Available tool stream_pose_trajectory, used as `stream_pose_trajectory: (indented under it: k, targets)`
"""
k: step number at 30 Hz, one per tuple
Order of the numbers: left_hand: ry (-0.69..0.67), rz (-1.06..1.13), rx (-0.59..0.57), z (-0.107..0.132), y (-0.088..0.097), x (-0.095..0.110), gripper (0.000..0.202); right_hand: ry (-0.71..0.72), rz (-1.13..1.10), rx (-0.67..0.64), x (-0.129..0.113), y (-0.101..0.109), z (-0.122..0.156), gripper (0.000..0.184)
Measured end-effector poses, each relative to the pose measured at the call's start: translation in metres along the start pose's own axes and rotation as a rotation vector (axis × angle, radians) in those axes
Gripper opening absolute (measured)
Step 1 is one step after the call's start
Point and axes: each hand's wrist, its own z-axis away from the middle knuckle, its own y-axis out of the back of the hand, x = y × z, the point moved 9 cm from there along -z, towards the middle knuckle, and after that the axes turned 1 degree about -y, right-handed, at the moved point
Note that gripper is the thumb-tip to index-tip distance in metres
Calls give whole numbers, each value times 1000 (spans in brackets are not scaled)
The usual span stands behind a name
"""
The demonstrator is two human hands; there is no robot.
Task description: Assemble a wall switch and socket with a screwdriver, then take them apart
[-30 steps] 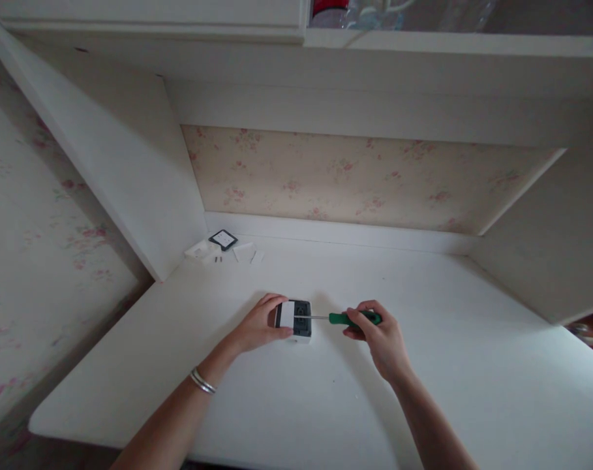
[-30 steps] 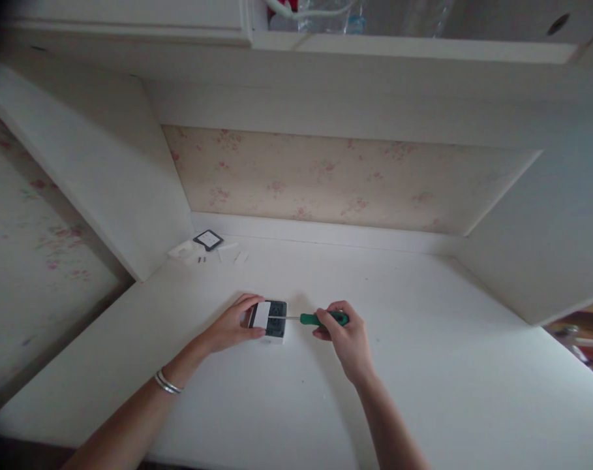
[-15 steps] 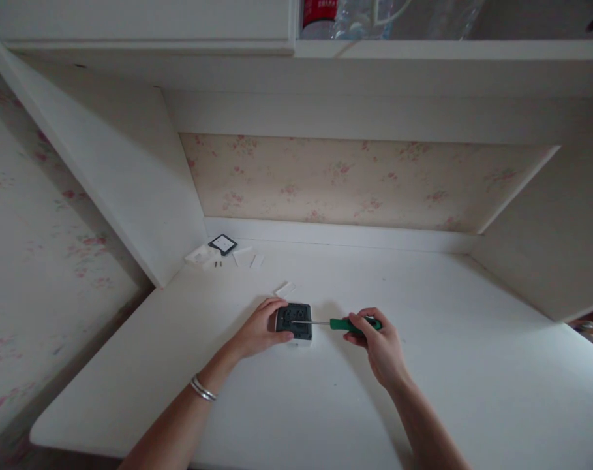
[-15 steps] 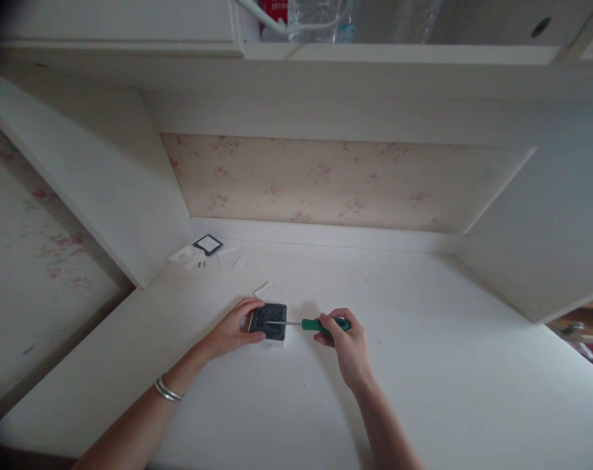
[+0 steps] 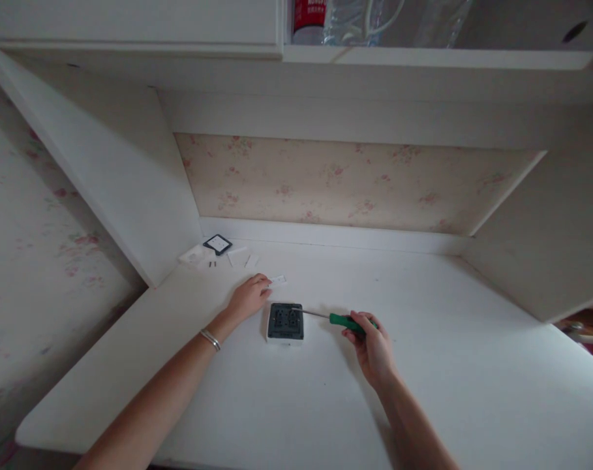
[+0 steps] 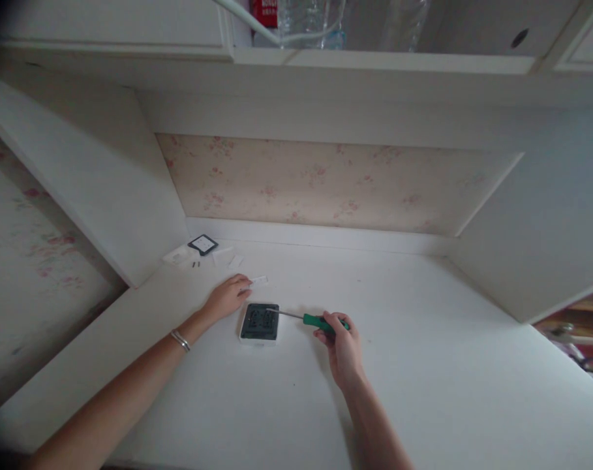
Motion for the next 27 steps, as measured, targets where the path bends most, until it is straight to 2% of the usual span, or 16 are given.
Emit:
stream_pose_trajectory:
  k: [5, 10, 13, 17, 20, 23, 27]
  targets:
    - [23, -40, -39, -26, -8, -4, 15, -23, -1, 20, 4, 4, -3, 30]
    - [172, 14, 49, -26, -3, -24, 17, -42, -14, 32, 5, 4, -4, 29]
    - [343, 79, 152, -23, 11, -54, 21, -59, -30, 8, 5, 1, -3, 27]
    - [643, 196, 264, -15, 28, -113, 24, -73, -32, 8, 5, 1, -2, 26]
    - [801, 281, 329, -4, 36, -147, 20, -75, -26, 15, 6, 3, -3, 26]
    - [895, 341, 377, 5, 39, -167, 20, -75, -18, 14, 8, 3, -4, 26]
    - [902, 403, 365, 0, 36, -170, 20, -61, -29, -4, 10, 2, -5, 26]
